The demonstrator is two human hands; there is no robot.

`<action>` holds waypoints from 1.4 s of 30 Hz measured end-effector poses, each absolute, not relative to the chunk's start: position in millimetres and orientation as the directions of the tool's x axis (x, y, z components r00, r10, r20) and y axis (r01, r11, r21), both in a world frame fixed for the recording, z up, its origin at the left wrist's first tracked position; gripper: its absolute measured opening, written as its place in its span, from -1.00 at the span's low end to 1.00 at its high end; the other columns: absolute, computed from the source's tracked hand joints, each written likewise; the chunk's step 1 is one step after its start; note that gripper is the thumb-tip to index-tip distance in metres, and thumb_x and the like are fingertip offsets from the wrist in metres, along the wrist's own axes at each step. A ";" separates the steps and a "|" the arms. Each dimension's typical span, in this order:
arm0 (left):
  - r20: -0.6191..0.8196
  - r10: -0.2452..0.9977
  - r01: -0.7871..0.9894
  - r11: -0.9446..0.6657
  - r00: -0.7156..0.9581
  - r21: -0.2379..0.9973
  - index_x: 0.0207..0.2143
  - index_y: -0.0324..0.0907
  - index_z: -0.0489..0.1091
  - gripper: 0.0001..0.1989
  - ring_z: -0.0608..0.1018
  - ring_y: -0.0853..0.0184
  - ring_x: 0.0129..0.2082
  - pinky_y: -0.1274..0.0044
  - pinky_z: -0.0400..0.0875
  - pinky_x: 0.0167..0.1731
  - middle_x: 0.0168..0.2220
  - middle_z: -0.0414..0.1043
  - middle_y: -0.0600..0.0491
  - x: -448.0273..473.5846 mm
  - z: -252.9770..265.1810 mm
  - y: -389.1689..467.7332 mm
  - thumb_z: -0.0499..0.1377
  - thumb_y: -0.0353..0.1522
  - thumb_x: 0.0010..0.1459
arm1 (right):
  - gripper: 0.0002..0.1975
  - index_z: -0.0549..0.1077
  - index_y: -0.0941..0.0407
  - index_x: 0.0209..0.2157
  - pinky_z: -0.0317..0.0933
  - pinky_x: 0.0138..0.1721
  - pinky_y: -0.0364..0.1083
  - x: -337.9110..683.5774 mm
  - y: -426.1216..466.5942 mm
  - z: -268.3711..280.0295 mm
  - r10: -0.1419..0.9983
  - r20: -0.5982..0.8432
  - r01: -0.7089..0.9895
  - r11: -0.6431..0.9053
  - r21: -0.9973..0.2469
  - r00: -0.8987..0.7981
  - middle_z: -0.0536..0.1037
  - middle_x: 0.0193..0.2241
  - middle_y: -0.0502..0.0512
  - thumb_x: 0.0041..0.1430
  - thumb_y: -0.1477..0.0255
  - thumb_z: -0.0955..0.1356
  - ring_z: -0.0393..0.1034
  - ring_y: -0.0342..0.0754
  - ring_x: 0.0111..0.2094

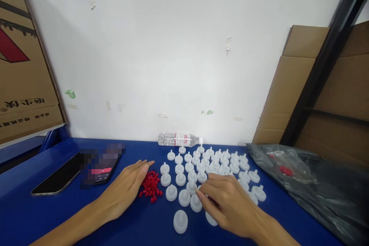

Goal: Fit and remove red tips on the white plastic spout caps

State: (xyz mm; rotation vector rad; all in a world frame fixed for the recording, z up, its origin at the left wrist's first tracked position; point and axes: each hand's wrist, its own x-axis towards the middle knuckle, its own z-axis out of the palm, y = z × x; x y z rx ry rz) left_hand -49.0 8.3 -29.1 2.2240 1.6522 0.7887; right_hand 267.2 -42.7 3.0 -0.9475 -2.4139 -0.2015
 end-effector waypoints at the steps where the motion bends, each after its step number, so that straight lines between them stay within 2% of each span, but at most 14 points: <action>1: 0.266 0.944 0.798 -0.309 0.194 0.518 0.26 0.07 0.38 -0.41 0.26 0.07 0.38 0.14 0.14 0.36 0.30 0.36 0.14 -47.4 -28.0 6.6 -0.25 0.01 0.47 | -0.60 0.32 0.10 -0.50 -0.08 -0.46 -0.08 267.2 -42.6 2.9 0.591 0.527 0.672 0.739 -0.052 -0.610 0.37 -0.59 -0.01 0.47 0.42 0.16 0.23 -0.12 -0.51; 11: 0.211 0.950 0.802 -0.309 0.231 0.512 0.27 0.06 0.37 -0.39 0.26 0.06 0.38 0.13 0.13 0.36 0.31 0.34 0.13 -47.8 -22.2 7.2 -0.26 0.02 0.46 | -0.59 0.29 0.10 -0.50 -0.13 -0.49 -0.08 268.6 -44.0 1.0 0.642 0.456 0.707 0.706 -0.039 -0.616 0.33 -0.65 -0.08 0.48 0.40 0.14 0.16 -0.20 -0.63; 17: 0.240 0.953 0.800 -0.289 0.187 0.526 0.25 0.07 0.40 -0.40 0.27 0.07 0.37 0.12 0.11 0.37 0.30 0.36 0.14 -47.0 -23.7 5.9 -0.25 0.01 0.46 | -0.61 0.27 0.09 -0.50 -0.14 -0.49 -0.08 268.2 -43.6 1.3 0.638 0.452 0.702 0.711 -0.035 -0.624 0.31 -0.65 -0.08 0.47 0.40 0.15 0.15 -0.19 -0.63; 23: 0.270 0.929 0.809 -0.355 0.252 0.468 0.26 0.04 0.38 -0.43 0.31 0.07 0.35 0.18 0.17 0.35 0.28 0.38 0.13 -50.0 -27.2 9.2 -0.22 -0.02 0.48 | -0.62 0.25 0.09 -0.50 -0.16 -0.49 -0.08 268.5 -43.7 0.3 0.628 0.454 0.691 0.722 -0.038 -0.632 0.31 -0.65 -0.08 0.46 0.40 0.16 0.14 -0.19 -0.64; 26: 0.276 0.936 0.809 -0.331 0.218 0.485 0.26 0.04 0.39 -0.42 0.31 0.07 0.35 0.16 0.15 0.35 0.29 0.37 0.13 -49.1 -26.9 8.5 -0.24 -0.02 0.48 | -0.62 0.23 0.09 -0.50 -0.15 -0.49 -0.08 268.4 -43.6 0.0 0.638 0.438 0.692 0.720 -0.049 -0.633 0.33 -0.63 -0.09 0.46 0.40 0.15 0.16 -0.20 -0.62; 32: 0.289 0.914 0.809 -0.390 0.284 0.440 0.27 0.01 0.38 -0.44 0.33 0.07 0.34 0.19 0.19 0.34 0.29 0.37 0.13 -54.1 -31.2 14.1 -0.21 -0.04 0.48 | -0.62 0.25 0.09 -0.49 -0.15 -0.47 -0.07 268.0 -44.5 0.5 0.643 0.422 0.696 0.717 -0.039 -0.639 0.38 -0.62 -0.07 0.47 0.40 0.14 0.23 -0.18 -0.60; 42: 0.170 0.947 0.830 -0.322 0.274 0.456 0.32 0.05 0.29 -0.40 0.21 0.05 0.40 0.11 0.08 0.37 0.35 0.26 0.13 -53.9 -25.9 13.4 -0.27 0.00 0.47 | -0.63 0.25 0.09 -0.49 -0.17 -0.47 -0.07 268.0 -45.1 -2.1 0.639 0.431 0.696 0.717 -0.035 -0.637 0.39 -0.61 -0.07 0.47 0.40 0.15 0.24 -0.19 -0.60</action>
